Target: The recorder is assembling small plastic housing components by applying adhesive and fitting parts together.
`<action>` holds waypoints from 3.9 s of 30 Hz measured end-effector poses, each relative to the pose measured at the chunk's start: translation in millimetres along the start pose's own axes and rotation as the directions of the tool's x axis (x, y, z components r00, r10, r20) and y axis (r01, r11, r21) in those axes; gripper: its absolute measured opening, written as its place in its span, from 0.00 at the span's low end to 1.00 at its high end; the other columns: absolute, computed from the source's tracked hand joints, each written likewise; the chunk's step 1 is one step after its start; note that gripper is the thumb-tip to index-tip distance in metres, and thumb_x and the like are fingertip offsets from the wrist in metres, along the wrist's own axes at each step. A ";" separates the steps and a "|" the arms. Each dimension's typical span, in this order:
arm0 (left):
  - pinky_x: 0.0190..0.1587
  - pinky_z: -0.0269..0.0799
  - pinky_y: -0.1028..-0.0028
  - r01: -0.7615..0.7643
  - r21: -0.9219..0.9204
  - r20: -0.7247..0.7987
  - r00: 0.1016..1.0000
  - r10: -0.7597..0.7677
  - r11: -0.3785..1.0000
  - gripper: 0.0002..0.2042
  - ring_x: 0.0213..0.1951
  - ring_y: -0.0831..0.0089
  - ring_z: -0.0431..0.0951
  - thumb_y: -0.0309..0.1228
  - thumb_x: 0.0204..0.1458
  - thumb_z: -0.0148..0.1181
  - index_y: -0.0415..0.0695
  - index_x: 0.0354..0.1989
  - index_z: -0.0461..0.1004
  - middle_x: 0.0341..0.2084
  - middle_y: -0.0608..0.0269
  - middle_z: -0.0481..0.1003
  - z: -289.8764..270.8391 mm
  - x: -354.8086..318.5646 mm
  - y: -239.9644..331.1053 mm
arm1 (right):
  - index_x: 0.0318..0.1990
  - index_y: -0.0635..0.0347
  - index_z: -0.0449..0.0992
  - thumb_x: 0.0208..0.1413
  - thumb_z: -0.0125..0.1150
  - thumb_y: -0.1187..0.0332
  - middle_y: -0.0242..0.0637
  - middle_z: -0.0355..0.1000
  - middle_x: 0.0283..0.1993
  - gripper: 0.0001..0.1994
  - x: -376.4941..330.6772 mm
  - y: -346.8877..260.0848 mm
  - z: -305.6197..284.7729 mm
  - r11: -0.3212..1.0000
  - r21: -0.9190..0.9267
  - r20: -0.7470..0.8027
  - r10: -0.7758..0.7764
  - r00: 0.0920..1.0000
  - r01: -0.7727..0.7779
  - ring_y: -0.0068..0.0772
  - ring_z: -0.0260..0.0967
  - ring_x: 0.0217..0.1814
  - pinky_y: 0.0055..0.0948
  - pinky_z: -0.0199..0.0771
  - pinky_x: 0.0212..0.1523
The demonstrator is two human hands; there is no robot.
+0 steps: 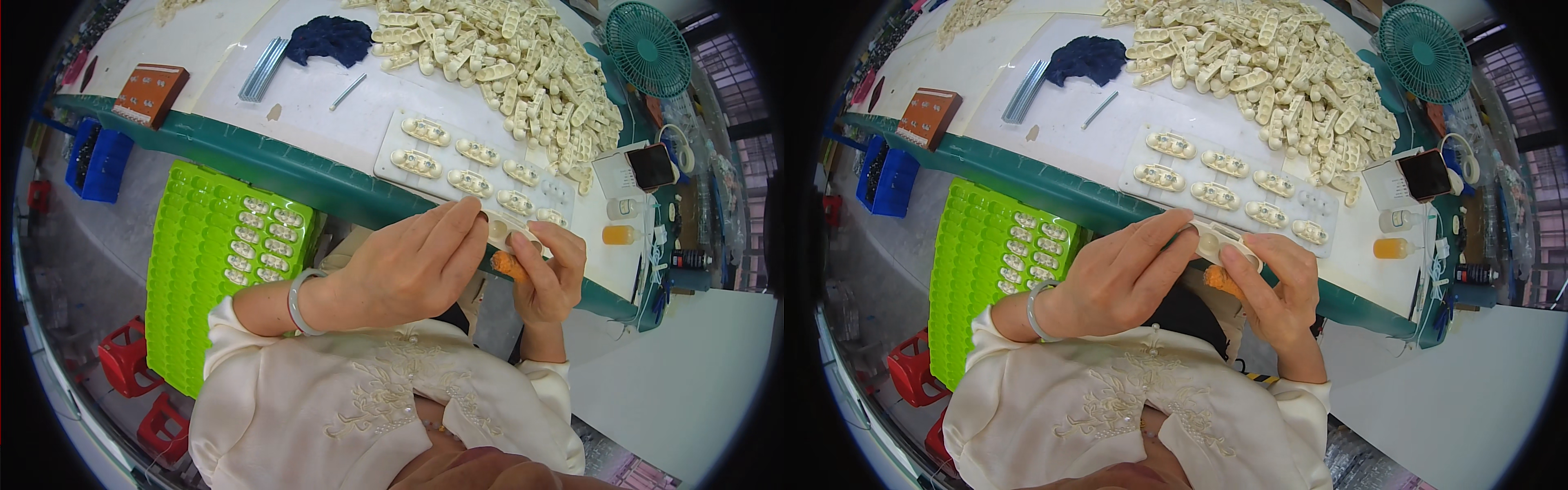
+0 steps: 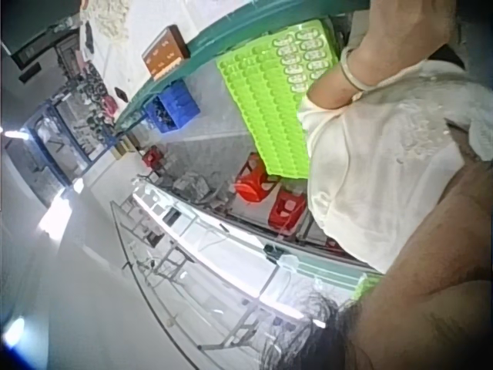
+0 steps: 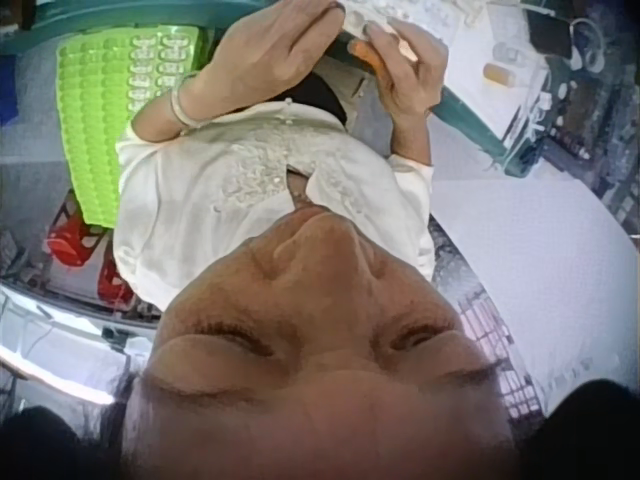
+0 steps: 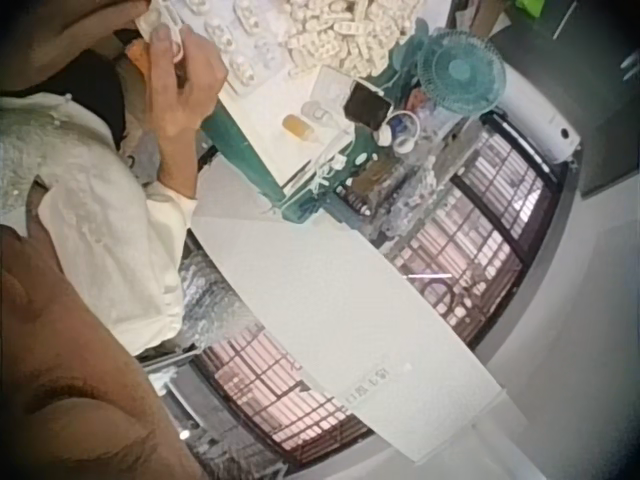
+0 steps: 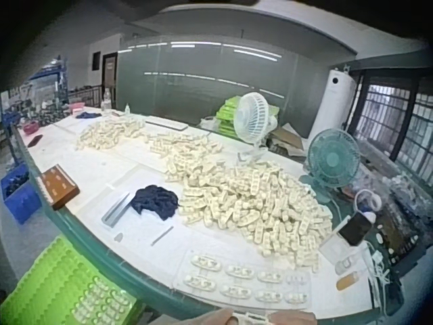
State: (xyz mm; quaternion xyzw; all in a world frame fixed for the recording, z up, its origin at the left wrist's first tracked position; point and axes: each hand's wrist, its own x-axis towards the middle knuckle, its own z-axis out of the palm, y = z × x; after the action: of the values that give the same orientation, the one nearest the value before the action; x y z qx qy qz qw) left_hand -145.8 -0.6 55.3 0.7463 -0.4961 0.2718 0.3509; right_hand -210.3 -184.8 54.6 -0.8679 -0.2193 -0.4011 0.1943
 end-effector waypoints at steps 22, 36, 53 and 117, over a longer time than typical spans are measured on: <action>0.30 0.75 0.77 -0.534 0.075 0.014 0.845 0.534 0.842 0.03 0.27 0.68 0.75 0.26 0.44 0.52 0.41 0.27 0.70 0.31 0.54 0.73 -45.4 28.3 5.2 | 0.40 0.49 0.74 0.47 0.61 0.62 0.28 0.68 0.39 0.12 8.2 -37.8 -37.2 0.962 -0.172 -0.131 -0.235 0.963 0.211 0.28 0.67 0.35 0.41 0.58 0.52; 0.30 0.75 0.82 -0.770 0.088 -0.218 0.605 0.766 0.632 0.02 0.27 0.75 0.75 0.20 0.47 0.55 0.37 0.27 0.74 0.28 0.62 0.72 -61.0 64.3 -5.9 | 0.46 0.49 0.69 0.55 0.52 0.65 0.25 0.71 0.40 0.11 24.4 -23.1 -42.2 0.706 -0.538 -0.360 -0.687 0.631 0.461 0.26 0.54 0.56 0.51 0.39 0.62; 0.29 0.76 0.81 -0.805 -0.008 -0.291 0.570 0.769 0.593 0.05 0.25 0.75 0.75 0.20 0.48 0.53 0.35 0.23 0.75 0.24 0.61 0.73 -52.1 71.5 -10.0 | 0.40 0.47 0.71 0.52 0.56 0.57 0.12 0.67 0.33 0.11 14.4 -13.3 -44.3 0.796 -0.489 -0.494 -0.590 0.639 0.357 0.14 0.55 0.51 0.43 0.42 0.58; 0.35 0.74 0.77 0.779 -0.626 0.719 0.561 -0.410 -0.033 0.10 0.32 0.73 0.77 0.27 0.54 0.52 0.33 0.41 0.70 0.33 0.54 0.75 0.9 36.2 -36.9 | 0.46 0.56 0.71 0.42 0.55 0.73 0.30 0.70 0.32 0.18 54.4 40.1 -24.0 0.901 0.167 0.359 0.322 0.876 -0.400 0.33 0.63 0.39 0.33 0.50 0.51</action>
State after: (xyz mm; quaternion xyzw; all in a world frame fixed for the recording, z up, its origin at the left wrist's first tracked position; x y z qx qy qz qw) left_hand -98.3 -11.6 72.7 0.5670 -0.2189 -0.3738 0.7006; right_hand -171.7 -218.1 105.1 -0.9179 -0.1273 -0.1810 0.3293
